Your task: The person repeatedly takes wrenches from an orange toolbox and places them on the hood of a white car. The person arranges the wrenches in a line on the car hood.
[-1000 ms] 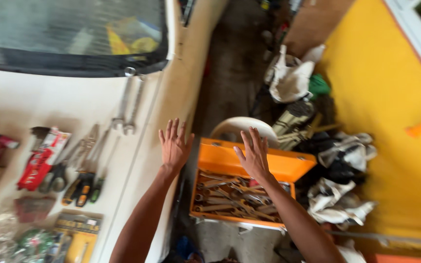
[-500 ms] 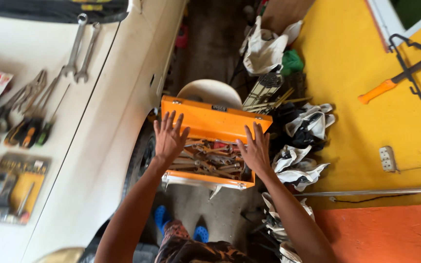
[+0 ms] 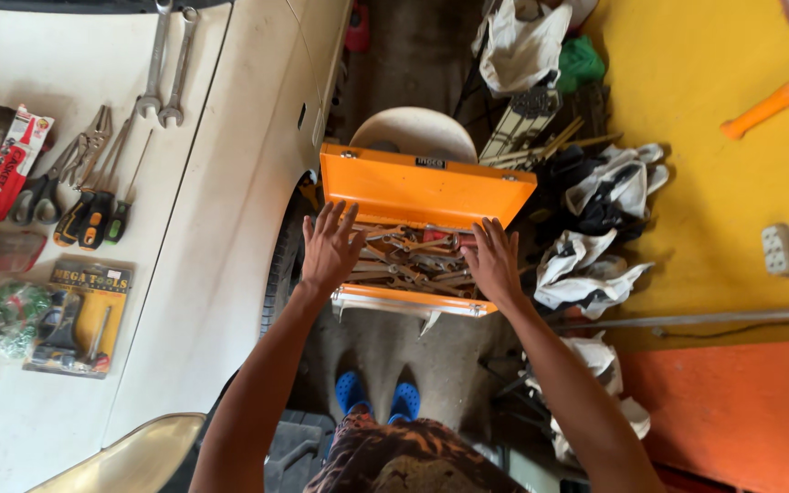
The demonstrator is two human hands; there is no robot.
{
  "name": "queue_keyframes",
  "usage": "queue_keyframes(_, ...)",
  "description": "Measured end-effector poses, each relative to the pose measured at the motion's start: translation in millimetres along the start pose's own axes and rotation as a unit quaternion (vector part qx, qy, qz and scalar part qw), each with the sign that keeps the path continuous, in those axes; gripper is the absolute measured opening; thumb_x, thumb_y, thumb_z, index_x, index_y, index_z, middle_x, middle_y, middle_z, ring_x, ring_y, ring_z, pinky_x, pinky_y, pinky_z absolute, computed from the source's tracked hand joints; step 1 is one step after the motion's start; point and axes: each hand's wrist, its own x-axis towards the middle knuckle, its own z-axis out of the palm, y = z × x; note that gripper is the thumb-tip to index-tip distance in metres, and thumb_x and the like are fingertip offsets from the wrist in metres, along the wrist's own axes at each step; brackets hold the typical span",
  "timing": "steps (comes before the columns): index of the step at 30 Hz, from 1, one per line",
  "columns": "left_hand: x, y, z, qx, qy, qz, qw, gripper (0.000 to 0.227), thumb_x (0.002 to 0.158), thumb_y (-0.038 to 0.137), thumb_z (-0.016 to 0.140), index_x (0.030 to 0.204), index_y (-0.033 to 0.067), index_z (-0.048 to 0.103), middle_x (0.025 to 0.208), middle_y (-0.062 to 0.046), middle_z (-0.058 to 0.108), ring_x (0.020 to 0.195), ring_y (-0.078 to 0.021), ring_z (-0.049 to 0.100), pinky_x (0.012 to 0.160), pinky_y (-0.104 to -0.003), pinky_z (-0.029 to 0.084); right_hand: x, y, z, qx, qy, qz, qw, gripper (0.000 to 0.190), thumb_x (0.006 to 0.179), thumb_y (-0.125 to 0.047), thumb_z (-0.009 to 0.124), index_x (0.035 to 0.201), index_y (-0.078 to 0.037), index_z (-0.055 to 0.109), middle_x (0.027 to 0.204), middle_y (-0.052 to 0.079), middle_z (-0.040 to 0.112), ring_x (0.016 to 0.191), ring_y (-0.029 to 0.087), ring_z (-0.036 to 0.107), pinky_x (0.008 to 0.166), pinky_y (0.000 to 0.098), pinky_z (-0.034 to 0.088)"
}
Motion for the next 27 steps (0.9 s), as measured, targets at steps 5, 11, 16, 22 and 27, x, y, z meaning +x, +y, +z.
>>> queue_keyframes(5, -1.3, -7.3, 1.3, -0.004, -0.017, 0.001, 1.000, 0.057, 0.103, 0.041, 0.056, 0.152, 0.0134, 0.050, 0.154, -0.015, 0.049, 0.148, -0.0336, 0.037, 0.119, -0.068, 0.021, -7.3, -5.3, 11.5, 0.013, 0.002, -0.010, 1.000, 0.053, 0.097, -0.030, 0.070, 0.141, -0.004, 0.055, 0.148, 0.021, 0.051, 0.142, 0.041, 0.045, 0.113, 0.0717, 0.031)
queue_keyframes(11, 7.1, -6.0, 9.9, 0.002, -0.020, 0.008, 1.000, 0.055, 0.102, 0.040, 0.057, 0.151, 0.0141, 0.051, 0.154, -0.015, 0.049, 0.148, -0.0343, 0.037, 0.119, -0.068, 0.020, -4.3, -7.0, 7.9, 0.005, 0.008, -0.021, 1.000, 0.052, 0.095, -0.028, 0.072, 0.140, -0.006, 0.056, 0.147, 0.022, 0.052, 0.141, 0.042, 0.046, 0.111, 0.0731, 0.031)
queue_keyframes(16, 10.8, -0.1, 17.6, -0.006, -0.035, 0.009, 0.999, 0.054, 0.102, 0.040, 0.056, 0.149, 0.0129, 0.052, 0.153, -0.015, 0.050, 0.147, -0.0342, 0.038, 0.118, -0.067, 0.021, -3.2, -9.4, 3.3, 0.012, -0.016, 0.004, 1.000, 0.047, 0.092, -0.023, 0.075, 0.134, -0.007, 0.059, 0.139, 0.015, 0.056, 0.135, 0.038, 0.053, 0.111, 0.0735, 0.033)
queue_keyframes(22, 10.2, 4.7, 31.4, -0.027, -0.021, 0.029, 0.999, 0.044, 0.100, 0.033, 0.062, 0.136, 0.0074, 0.062, 0.138, -0.014, 0.062, 0.134, -0.0318, 0.052, 0.116, -0.056, 0.033, -2.3, -7.2, 3.5, 0.068, 0.002, -0.007, 0.998, 0.032, 0.088, -0.011, 0.077, 0.117, -0.006, 0.068, 0.116, 0.010, 0.072, 0.110, 0.031, 0.067, 0.103, 0.0621, 0.041)
queue_keyframes(27, 9.4, 2.4, 66.9, -0.077, -0.036, 0.039, 0.996, 0.031, 0.099, 0.020, 0.063, 0.126, 0.0050, 0.068, 0.120, -0.014, 0.072, 0.108, -0.0304, 0.068, 0.103, -0.049, 0.046, -9.4, 7.7, 22.9, 0.129, -0.006, 0.001, 0.992, 0.021, 0.088, -0.006, 0.073, 0.109, -0.002, 0.072, 0.104, 0.015, 0.073, 0.098, 0.033, 0.069, 0.089, 0.0426, 0.055)
